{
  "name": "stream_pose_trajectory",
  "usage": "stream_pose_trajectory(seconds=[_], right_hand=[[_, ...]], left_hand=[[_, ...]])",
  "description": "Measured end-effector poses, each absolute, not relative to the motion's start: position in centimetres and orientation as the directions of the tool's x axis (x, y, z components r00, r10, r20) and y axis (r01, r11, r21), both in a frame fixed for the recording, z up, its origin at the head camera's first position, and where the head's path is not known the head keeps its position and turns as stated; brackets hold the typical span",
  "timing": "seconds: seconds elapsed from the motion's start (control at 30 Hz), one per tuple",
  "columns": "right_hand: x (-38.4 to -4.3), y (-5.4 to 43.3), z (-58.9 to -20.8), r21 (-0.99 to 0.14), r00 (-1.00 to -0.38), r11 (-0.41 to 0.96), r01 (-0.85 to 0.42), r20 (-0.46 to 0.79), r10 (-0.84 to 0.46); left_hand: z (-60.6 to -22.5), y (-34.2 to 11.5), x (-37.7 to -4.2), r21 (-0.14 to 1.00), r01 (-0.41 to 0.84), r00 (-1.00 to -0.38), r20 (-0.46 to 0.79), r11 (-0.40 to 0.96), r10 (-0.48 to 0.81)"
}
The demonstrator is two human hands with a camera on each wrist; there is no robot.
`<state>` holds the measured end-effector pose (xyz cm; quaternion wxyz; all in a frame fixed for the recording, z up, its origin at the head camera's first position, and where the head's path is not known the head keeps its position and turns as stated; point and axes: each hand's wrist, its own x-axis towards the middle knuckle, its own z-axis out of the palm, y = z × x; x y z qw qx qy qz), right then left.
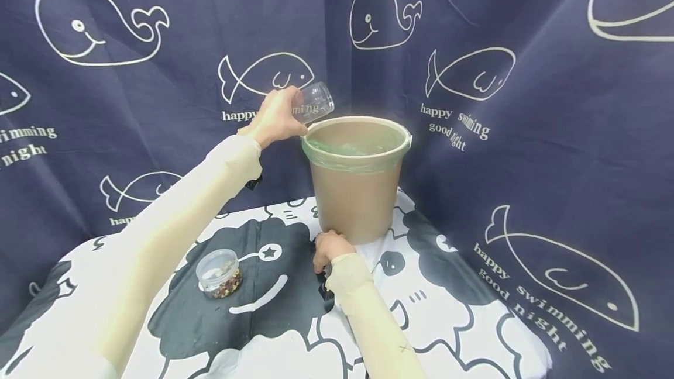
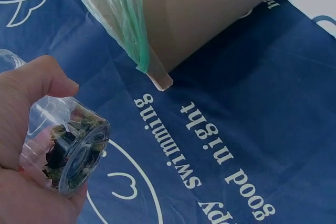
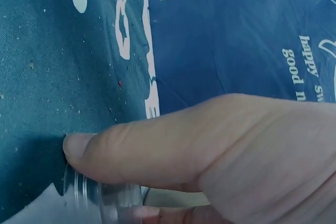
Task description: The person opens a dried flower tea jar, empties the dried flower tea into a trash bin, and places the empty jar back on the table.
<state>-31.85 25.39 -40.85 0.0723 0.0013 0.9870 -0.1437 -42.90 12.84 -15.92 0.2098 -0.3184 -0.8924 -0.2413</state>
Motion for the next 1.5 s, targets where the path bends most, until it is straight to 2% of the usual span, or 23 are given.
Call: stream_pose_trajectory(seconds=[0.3,0.67,0.97,1.5], right_hand=[[-30.8,24.5,-39.9,-0.241,-0.986,0.968,0.074,-0.161,0.035],[-29.4,25.3,-36.2,-0.168,-0.994,0.984,-0.057,-0.083,-0.071],[-27.2,26.3,-32.6,-0.204,-0.989,0.97,-0.131,-0.035,-0.141],[-24.3,27.1,-31.2,-0.208,-0.974,0.955,-0.209,0.126,-0.186]], left_hand=[[-15.4,13.0,-43.3,0.268,0.689,-0.687,0.539,0.673,0.488],[-13.8,12.9,-43.2,0.241,0.697,-0.673,0.545,0.676,0.5],[-13.4,12.7,-43.2,0.245,0.687,-0.684,0.537,0.684,0.494],[-15.4,12.0,-43.7,0.23,0.692,-0.675,0.541,0.684,0.501]])
